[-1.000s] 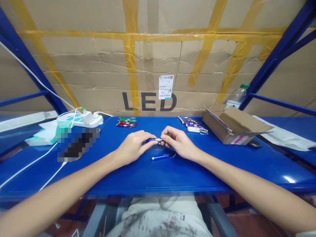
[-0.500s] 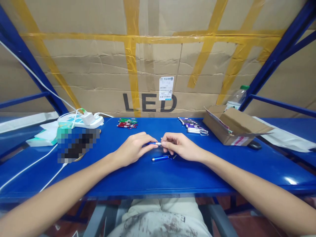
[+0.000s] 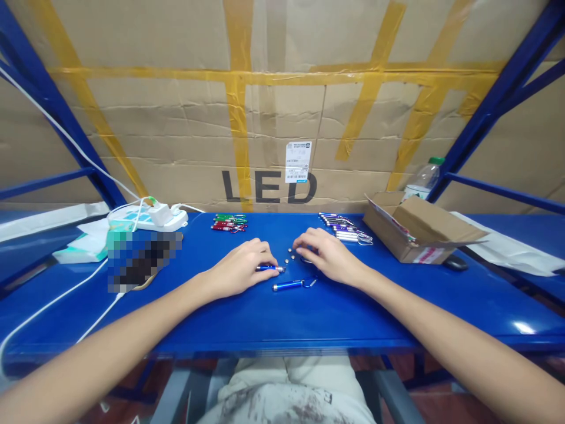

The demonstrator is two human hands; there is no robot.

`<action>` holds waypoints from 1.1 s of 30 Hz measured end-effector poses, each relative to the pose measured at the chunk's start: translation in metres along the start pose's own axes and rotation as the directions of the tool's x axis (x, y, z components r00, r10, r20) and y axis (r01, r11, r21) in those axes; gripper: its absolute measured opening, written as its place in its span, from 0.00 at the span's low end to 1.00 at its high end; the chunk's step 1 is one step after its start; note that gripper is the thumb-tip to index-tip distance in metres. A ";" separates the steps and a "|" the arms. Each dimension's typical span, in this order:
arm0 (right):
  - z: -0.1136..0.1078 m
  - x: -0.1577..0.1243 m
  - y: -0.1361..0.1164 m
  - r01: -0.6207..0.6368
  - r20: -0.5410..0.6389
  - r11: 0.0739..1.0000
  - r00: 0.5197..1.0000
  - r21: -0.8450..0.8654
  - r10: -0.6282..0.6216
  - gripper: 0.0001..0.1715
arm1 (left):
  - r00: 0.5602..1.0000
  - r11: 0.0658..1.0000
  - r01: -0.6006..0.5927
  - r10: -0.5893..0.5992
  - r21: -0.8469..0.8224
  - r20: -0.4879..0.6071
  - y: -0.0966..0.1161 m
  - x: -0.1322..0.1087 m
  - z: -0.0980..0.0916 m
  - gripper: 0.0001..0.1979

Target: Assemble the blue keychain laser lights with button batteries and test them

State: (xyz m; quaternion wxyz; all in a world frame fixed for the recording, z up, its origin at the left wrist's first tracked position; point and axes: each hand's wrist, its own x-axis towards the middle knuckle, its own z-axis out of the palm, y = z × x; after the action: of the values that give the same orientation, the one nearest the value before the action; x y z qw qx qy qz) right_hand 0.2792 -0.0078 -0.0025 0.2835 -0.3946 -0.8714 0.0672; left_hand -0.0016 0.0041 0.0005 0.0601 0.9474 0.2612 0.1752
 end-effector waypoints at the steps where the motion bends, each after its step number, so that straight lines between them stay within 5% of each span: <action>1: 0.001 -0.001 0.001 0.024 0.042 1.000 0.999 -0.019 -0.023 0.11 | 1.000 1.000 -0.004 0.004 -0.006 0.003 -0.001 0.000 0.000 0.15; 6: 0.005 -0.002 0.000 0.072 0.162 0.996 0.985 -0.055 -0.062 0.16 | 1.000 0.999 0.003 -0.003 -0.035 0.007 0.001 -0.001 -0.001 0.13; 12: 0.002 -0.003 0.010 -0.015 0.023 0.992 1.000 -0.123 0.018 0.11 | 0.999 1.000 0.015 -0.016 -0.023 -0.039 -0.004 0.002 -0.002 0.13; 21: 0.000 -0.002 0.016 -0.145 -0.062 0.979 0.989 -0.145 0.137 0.04 | 0.979 0.941 0.180 -0.143 0.287 -0.146 -0.038 -0.004 0.002 0.16; 33: -0.003 -0.001 0.003 -0.214 0.119 0.962 0.964 -0.169 0.236 0.06 | 0.971 0.936 0.240 -0.227 0.259 -0.080 -0.039 -0.004 0.004 0.14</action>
State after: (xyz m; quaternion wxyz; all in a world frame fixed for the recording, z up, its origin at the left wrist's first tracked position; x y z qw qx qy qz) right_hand 0.2831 -0.0067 -0.0008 0.1816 -0.5064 -0.8410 0.0586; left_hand -0.0220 0.0358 -0.0123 -0.0539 0.9045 0.3945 0.1529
